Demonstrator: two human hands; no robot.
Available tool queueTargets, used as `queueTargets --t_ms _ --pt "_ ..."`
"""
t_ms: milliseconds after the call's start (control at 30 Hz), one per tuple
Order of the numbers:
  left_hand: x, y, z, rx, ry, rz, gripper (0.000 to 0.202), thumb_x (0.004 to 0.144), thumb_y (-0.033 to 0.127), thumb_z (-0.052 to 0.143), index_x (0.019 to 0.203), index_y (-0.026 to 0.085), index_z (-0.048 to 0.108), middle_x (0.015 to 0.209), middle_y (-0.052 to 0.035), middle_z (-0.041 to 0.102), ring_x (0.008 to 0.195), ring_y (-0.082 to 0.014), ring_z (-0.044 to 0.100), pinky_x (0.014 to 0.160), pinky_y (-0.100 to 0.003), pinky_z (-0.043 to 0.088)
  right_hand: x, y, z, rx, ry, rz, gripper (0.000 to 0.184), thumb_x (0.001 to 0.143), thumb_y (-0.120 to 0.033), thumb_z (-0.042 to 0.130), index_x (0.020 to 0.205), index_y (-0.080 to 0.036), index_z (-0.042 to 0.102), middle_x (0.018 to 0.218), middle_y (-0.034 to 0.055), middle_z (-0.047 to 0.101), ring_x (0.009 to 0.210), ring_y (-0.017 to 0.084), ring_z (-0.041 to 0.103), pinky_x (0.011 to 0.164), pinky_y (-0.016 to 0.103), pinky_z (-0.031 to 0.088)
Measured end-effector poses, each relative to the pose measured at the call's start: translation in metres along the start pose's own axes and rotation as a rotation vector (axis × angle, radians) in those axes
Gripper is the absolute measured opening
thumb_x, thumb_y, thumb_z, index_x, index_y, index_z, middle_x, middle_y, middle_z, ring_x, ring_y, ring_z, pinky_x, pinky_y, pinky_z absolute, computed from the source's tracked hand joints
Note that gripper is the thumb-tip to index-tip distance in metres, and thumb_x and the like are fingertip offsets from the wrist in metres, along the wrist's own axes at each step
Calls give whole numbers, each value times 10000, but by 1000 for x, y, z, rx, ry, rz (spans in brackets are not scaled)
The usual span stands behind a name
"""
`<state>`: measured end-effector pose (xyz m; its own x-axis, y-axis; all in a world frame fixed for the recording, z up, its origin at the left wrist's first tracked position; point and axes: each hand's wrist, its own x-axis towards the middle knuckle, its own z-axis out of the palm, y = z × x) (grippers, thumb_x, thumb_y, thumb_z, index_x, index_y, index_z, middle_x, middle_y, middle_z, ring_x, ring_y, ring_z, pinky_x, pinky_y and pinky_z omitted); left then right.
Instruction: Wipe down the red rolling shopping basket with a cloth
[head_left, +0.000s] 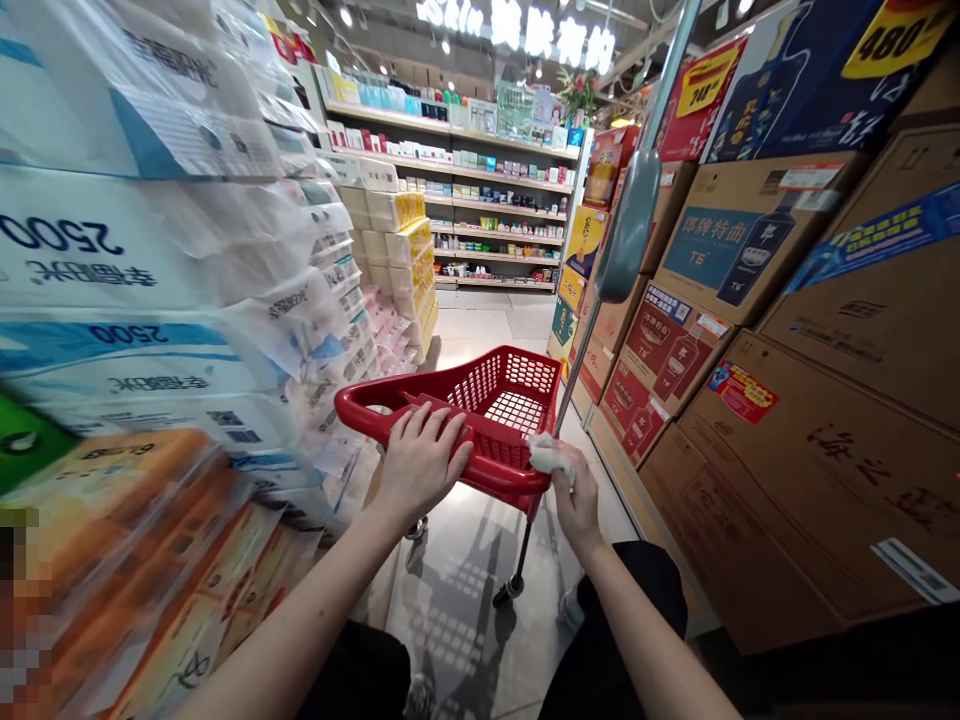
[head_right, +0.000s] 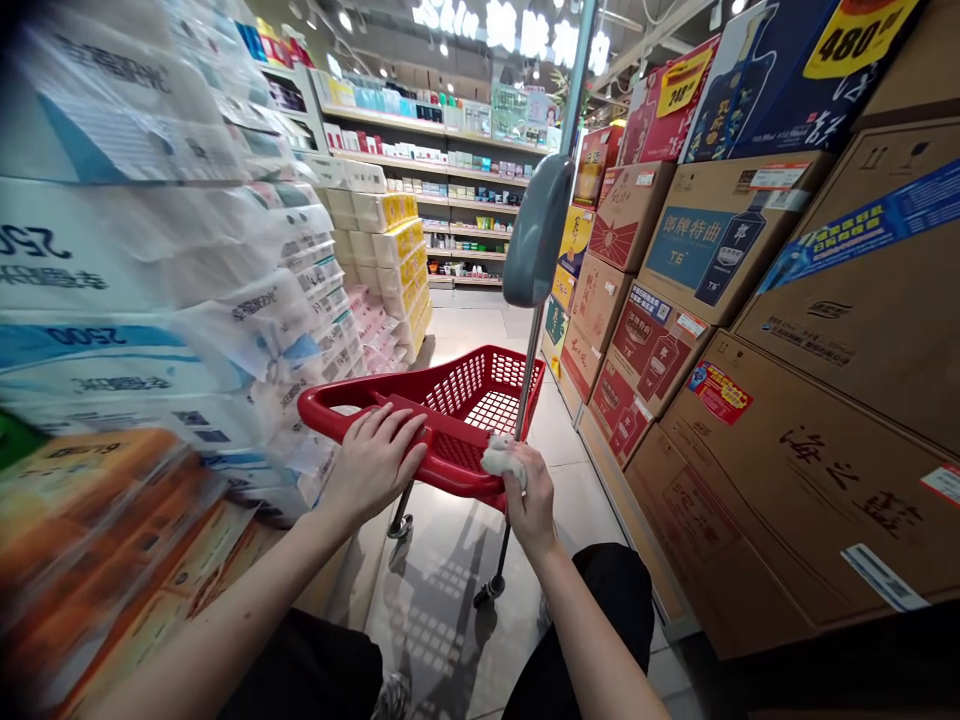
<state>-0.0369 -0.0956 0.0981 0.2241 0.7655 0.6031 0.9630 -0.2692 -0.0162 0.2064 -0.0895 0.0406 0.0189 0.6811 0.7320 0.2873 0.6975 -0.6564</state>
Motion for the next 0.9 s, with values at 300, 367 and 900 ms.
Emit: queueTargets --t_ms 300,367,900 --pt "-3 17 -2 137 17 -80 432 907 371 343 1204 164 578 1243 -136 569 1250 -322 414 1073 -498 242 32 -60 23 -711 -444 -326 248 935 -301 429 1034 -169 614 872 93 655 851 207 587 795 334 432" --pt "-1 13 -6 124 1 -74 446 905 417 351 1201 173 579 1237 -135 571 1235 -330 416 1050 -500 262 31 -74 24 -711 -486 -354 261 943 -299 418 1091 -190 604 898 90 657 851 202 589 785 324 429" --pt "13 -41 -9 123 -278 -230 491 941 359 174 1044 218 634 963 -64 665 815 -208 611 701 -347 337 11 -66 16 -759 -336 -118 315 924 -397 444 1115 -161 526 1210 157 511 1149 271 471 966 433 407"
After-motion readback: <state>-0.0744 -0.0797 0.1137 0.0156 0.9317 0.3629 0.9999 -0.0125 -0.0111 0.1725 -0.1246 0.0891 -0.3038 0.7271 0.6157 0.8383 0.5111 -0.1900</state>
